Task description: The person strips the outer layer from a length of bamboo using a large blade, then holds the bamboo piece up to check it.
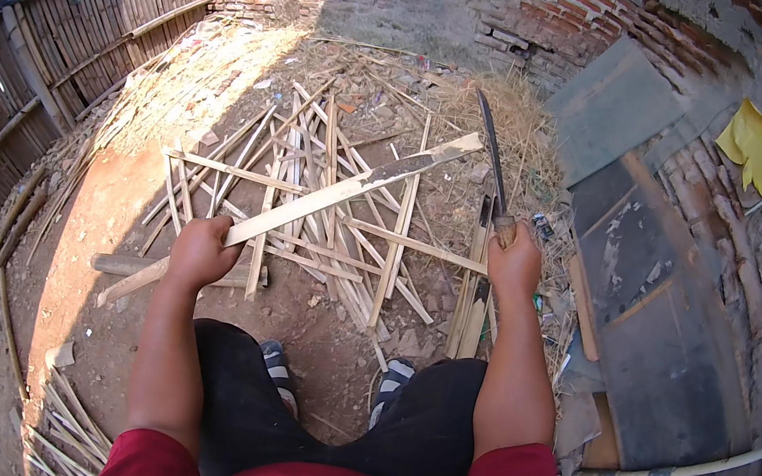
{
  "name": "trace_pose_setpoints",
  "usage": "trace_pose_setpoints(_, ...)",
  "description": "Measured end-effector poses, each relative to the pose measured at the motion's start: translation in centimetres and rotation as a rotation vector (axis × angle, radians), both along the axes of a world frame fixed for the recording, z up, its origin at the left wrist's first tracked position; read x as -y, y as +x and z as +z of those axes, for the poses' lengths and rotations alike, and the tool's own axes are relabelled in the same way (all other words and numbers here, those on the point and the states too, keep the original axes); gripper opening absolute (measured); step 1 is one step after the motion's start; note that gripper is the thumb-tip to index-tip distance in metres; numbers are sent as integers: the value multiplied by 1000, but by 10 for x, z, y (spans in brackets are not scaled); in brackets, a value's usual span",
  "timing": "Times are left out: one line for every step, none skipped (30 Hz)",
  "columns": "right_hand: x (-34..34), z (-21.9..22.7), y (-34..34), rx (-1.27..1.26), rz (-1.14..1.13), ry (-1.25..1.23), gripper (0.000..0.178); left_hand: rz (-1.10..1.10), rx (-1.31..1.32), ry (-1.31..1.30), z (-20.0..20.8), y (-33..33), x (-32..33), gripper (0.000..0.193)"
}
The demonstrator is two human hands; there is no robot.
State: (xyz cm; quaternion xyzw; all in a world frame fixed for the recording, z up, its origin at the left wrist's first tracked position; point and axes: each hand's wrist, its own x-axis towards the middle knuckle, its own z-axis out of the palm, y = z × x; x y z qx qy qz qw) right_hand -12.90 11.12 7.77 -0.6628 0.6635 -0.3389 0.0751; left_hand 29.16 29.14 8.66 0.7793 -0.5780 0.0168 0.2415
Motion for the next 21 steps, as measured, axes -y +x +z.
trace_pose_setpoints(0,-3,1,31,23,-3,37,14,-32,1,4,-2,1,20)
trace_pose_setpoints(1,-4,-1,19,59,6,37,27,-65,2,5,-5,2,20)
trace_pose_setpoints(-8,6,9,9,100,25,38,41,-62,6,3,-7,0,20)
trace_pose_setpoints(-15,13,17,-1,137,37,39,51,-60,3,3,-9,0,20)
trace_pose_setpoints(-18,11,21,37,145,6,36,59,-59,-1,2,-12,0,20)
trace_pose_setpoints(-19,10,25,72,157,-34,34,61,-64,-41,-1,-15,1,20)
trace_pose_setpoints(-22,13,33,113,175,-70,32,69,-63,-77,-9,-17,0,20)
trace_pose_setpoints(-23,21,38,137,197,-60,33,77,-62,-113,-18,-17,-1,20)
trace_pose_setpoints(-27,38,46,168,220,-45,34,46,-89,-171,-26,-13,-1,19)
trace_pose_setpoints(-29,46,48,196,229,-22,35,55,-82,-160,-26,-15,2,19)
trace_pose_setpoints(-26,47,50,302,251,7,34,64,-74,-149,-26,-17,4,18)
trace_pose_setpoints(-22,50,52,409,275,32,33,78,-61,-136,-26,-17,3,18)
trace_pose_setpoints(-20,50,55,517,300,57,33,93,-47,-123,-25,-17,2,17)
trace_pose_setpoints(-22,39,58,621,290,6,31,109,-32,-111,-25,-16,1,17)
trace_pose_setpoints(-20,23,57,613,224,-65,29,87,-20,-130,-25,-16,2,16)
trace_pose_setpoints(-17,6,54,603,158,-133,26,67,-11,-147,-30,-17,2,16)
trace_pose_setpoints(-12,-7,48,592,93,-201,24,46,-1,-164,-33,-18,2,16)
trace_pose_setpoints(-14,-5,43,579,104,-197,26,50,21,-147,-34,-17,1,16)
trace_pose_setpoints(-16,11,38,566,121,-208,28,56,10,-134,-33,-16,1,17)
trace_pose_setpoints(-19,23,34,553,137,-218,30,62,0,-121,-33,-15,0,17)
trace_pose_setpoints(-22,28,32,515,183,-193,29,66,-7,-111,-32,-14,0,18)
